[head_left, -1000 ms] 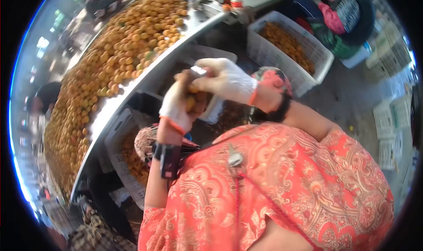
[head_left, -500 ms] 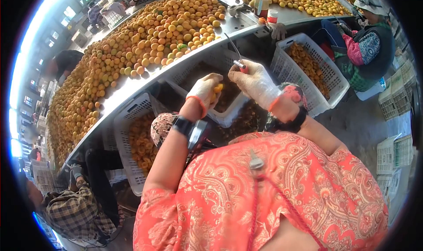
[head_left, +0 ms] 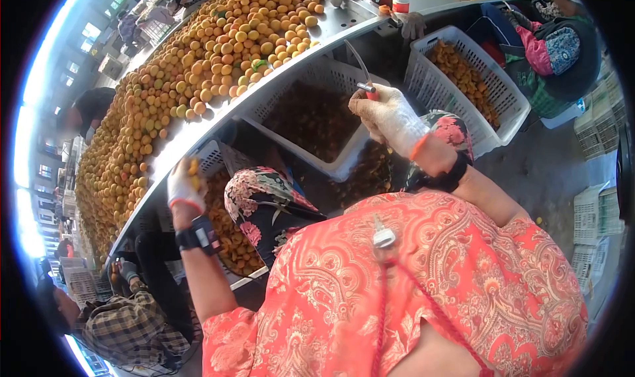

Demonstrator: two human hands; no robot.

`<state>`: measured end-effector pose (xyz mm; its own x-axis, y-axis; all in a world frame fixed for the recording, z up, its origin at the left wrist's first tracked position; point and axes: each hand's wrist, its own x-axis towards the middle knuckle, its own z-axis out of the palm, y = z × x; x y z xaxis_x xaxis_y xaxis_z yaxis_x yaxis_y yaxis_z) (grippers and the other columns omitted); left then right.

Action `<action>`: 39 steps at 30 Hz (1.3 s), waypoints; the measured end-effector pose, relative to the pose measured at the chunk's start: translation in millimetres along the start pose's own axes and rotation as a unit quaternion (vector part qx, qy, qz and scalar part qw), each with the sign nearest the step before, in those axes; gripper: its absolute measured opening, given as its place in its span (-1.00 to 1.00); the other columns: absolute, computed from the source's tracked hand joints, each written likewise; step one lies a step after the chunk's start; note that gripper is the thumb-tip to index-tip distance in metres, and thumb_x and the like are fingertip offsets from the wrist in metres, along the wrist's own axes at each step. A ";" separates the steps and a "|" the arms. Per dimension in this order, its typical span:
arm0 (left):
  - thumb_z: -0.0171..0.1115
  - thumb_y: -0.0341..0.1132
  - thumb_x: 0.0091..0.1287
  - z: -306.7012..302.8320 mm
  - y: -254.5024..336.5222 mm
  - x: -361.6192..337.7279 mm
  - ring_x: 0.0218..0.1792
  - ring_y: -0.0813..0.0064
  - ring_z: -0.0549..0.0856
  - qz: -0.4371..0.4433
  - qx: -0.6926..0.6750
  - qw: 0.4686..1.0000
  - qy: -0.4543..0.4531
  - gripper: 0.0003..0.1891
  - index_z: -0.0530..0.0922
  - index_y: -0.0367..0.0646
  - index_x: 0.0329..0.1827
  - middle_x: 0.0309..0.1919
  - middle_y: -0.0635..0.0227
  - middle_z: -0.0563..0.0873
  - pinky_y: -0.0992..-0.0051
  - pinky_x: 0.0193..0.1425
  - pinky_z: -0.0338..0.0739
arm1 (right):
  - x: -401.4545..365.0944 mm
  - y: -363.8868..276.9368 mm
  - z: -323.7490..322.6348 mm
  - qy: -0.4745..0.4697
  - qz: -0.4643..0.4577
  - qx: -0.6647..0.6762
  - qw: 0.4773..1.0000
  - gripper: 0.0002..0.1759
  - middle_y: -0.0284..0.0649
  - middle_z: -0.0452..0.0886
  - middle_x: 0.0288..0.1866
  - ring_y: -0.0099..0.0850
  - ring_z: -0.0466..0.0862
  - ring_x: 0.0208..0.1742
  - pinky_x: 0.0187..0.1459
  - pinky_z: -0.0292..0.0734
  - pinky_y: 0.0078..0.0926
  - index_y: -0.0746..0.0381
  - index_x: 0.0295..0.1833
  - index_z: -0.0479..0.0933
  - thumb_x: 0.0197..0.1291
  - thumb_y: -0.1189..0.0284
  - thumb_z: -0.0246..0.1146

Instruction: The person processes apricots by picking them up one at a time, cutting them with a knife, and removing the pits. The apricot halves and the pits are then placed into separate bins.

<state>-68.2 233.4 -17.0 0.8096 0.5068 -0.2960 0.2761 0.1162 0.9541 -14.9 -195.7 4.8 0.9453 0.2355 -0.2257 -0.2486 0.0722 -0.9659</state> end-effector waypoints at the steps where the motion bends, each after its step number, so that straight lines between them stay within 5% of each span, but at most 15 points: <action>1: 0.21 -0.14 0.40 -30.7 -2.0 9.1 -0.60 0.55 0.56 0.007 0.057 0.998 0.035 -0.75 0.65 -0.15 -0.12 -0.50 0.33 0.62 0.57 -0.61 0.36 | 3.0 4.0 -2.3 -0.006 0.001 0.009 1.000 -0.90 -0.53 0.39 -0.60 -0.70 0.31 -0.67 -0.66 0.17 -0.65 0.14 -0.28 0.55 0.29 0.39 0.27; 4: 0.19 -0.19 0.38 -78.0 2.0 33.1 -0.03 0.26 0.67 0.091 0.473 0.856 0.188 -0.56 0.56 -0.35 0.19 -0.01 0.08 0.73 0.37 0.13 0.52 | 10.8 6.8 3.4 -0.007 0.028 0.017 0.999 -0.91 -0.53 0.39 -0.60 -0.70 0.31 -0.67 -0.65 0.16 -0.63 0.14 -0.29 0.54 0.27 0.40 0.27; 5: 0.22 -0.28 0.35 -72.6 10.8 39.0 -0.04 0.34 0.67 0.153 0.520 0.813 0.214 -0.56 0.55 -0.34 0.23 0.03 0.09 0.71 0.42 0.11 0.53 | 14.5 8.1 6.7 -0.003 0.048 0.013 0.999 -0.91 -0.54 0.39 -0.60 -0.70 0.31 -0.67 -0.65 0.16 -0.62 0.14 -0.29 0.54 0.26 0.40 0.27; 7: 0.23 -0.34 0.33 -41.1 25.2 53.1 0.02 0.38 0.66 0.183 0.377 0.897 0.140 -0.56 0.54 -0.32 0.25 0.08 0.12 0.70 0.48 0.15 0.51 | 22.6 13.6 9.8 -0.013 0.057 0.006 0.998 -0.93 -0.53 0.39 -0.60 -0.70 0.31 -0.66 -0.64 0.16 -0.62 0.14 -0.29 0.54 0.25 0.41 0.26; 10: 0.26 -0.21 0.31 -4.1 17.4 116.6 -0.09 0.40 0.70 0.238 0.341 0.909 0.024 -0.58 0.61 -0.12 0.22 -0.07 0.23 0.76 0.40 0.03 0.55 | 35.6 18.6 14.1 -0.022 0.072 -0.003 0.997 -0.92 -0.51 0.41 -0.59 -0.70 0.33 -0.65 -0.62 0.18 -0.63 0.16 -0.29 0.53 0.24 0.42 0.27; 13: 0.27 -0.16 0.29 61.9 21.9 138.0 -0.19 0.31 0.74 0.205 0.456 0.866 0.004 -0.63 0.66 -0.02 0.13 -0.16 0.25 0.78 0.36 -0.03 0.58 | 48.5 25.0 7.4 -0.021 0.056 -0.044 0.997 -0.94 -0.53 0.42 -0.57 -0.72 0.33 -0.62 -0.59 0.18 -0.64 0.14 -0.29 0.54 0.23 0.42 0.27; 14: 0.27 -0.12 0.27 67.8 20.9 158.4 -0.14 0.20 0.73 0.216 0.560 0.800 -0.009 -0.64 0.67 0.00 0.09 -0.16 0.18 0.76 0.34 0.00 0.58 | 50.5 24.0 4.2 -0.018 0.066 -0.055 0.996 -0.94 -0.54 0.42 -0.55 -0.72 0.32 -0.60 -0.58 0.19 -0.66 0.13 -0.28 0.54 0.22 0.41 0.28; 15: 0.32 -0.19 0.23 70.9 20.3 176.6 -0.08 0.44 0.71 0.178 0.599 0.778 -0.071 -0.60 0.67 -0.13 0.11 -0.05 0.30 0.76 0.47 0.06 0.56 | 52.8 23.0 0.8 -0.017 0.068 -0.058 0.996 -0.94 -0.54 0.42 -0.55 -0.72 0.32 -0.60 -0.58 0.19 -0.66 0.13 -0.28 0.54 0.22 0.41 0.28; 20: 0.30 -0.25 0.23 65.4 0.3 239.3 -0.14 0.49 0.70 0.151 0.488 0.824 -0.246 -0.66 0.69 -0.18 0.04 -0.12 0.34 0.75 0.52 -0.03 0.57 | 59.9 25.1 7.4 0.002 0.127 -0.060 0.990 -0.88 -0.50 0.44 -0.53 -0.69 0.34 -0.59 -0.55 0.22 -0.66 0.15 -0.24 0.54 0.25 0.35 0.29; 23: 0.28 -0.27 0.28 85.3 -2.7 225.6 -0.26 0.52 0.68 0.159 0.425 0.879 -0.143 -0.70 0.69 -0.19 0.01 -0.21 0.35 0.74 0.53 -0.17 0.57 | 58.8 21.9 8.0 -0.003 0.106 -0.086 0.991 -0.82 -0.47 0.47 -0.49 -0.69 0.39 -0.50 -0.46 0.30 -0.68 0.21 -0.20 0.52 0.28 0.32 0.28; 26: 0.17 -0.31 0.40 103.4 32.5 170.4 -0.42 0.57 0.58 0.115 0.109 0.978 -0.134 -0.76 0.66 -0.17 0.04 -0.33 0.34 0.69 0.59 -0.39 0.49 | 50.4 13.0 9.5 -0.005 0.036 -0.119 0.992 -0.80 -0.44 0.49 -0.45 -0.67 0.43 -0.41 -0.36 0.36 -0.68 0.26 -0.16 0.51 0.33 0.33 0.25; 31: 0.19 -0.27 0.45 128.5 56.8 62.7 -0.20 0.39 0.66 0.070 -0.256 0.904 -0.336 -0.57 0.45 -0.34 0.29 -0.01 0.04 0.66 0.52 -0.14 0.59 | 36.7 7.0 19.5 -0.023 -0.071 -0.020 0.997 -0.85 -0.39 0.50 -0.43 -0.62 0.46 -0.38 -0.33 0.40 -0.62 0.28 -0.12 0.50 0.42 0.41 0.15; 33: 0.17 -0.36 0.41 145.9 54.4 20.8 -0.17 0.32 0.69 0.069 -0.243 0.905 -0.342 -0.57 0.43 -0.33 0.31 0.01 -0.01 0.65 0.46 -0.13 0.65 | 31.8 7.6 22.9 -0.110 -0.106 0.075 0.985 -0.86 -0.36 0.53 -0.41 -0.61 0.49 -0.36 -0.31 0.43 -0.61 0.30 -0.10 0.50 0.45 0.44 0.12; 35: 0.19 -0.42 0.36 162.6 50.8 -23.7 -0.13 0.22 0.74 0.106 -0.232 0.901 -0.350 -0.52 0.41 -0.31 0.34 0.02 -0.01 0.65 0.41 -0.14 0.74 | 20.8 5.5 27.6 -0.100 -0.221 -0.035 0.970 -0.86 -0.33 0.63 -0.34 -0.63 0.54 -0.33 -0.30 0.48 -0.56 0.31 -0.09 0.50 0.44 0.44 0.12; 39: 0.27 -0.48 0.18 183.0 49.5 -81.0 -0.10 0.28 0.71 0.150 -0.228 0.905 -0.328 -0.39 0.39 -0.38 0.35 -0.01 0.08 0.66 0.44 -0.10 0.67 | -0.8 -6.7 39.8 -0.070 -0.290 -0.110 0.948 -0.76 -0.04 0.63 -0.40 -0.23 0.65 -0.37 -0.33 0.48 -0.32 0.33 -0.16 0.49 0.42 0.33 0.21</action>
<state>-25.3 41.7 45.7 0.9872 -0.0240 0.1576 -0.1276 0.4735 0.8715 -22.4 -157.7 16.5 0.8682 0.3451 0.3565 0.3697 0.0291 -0.9287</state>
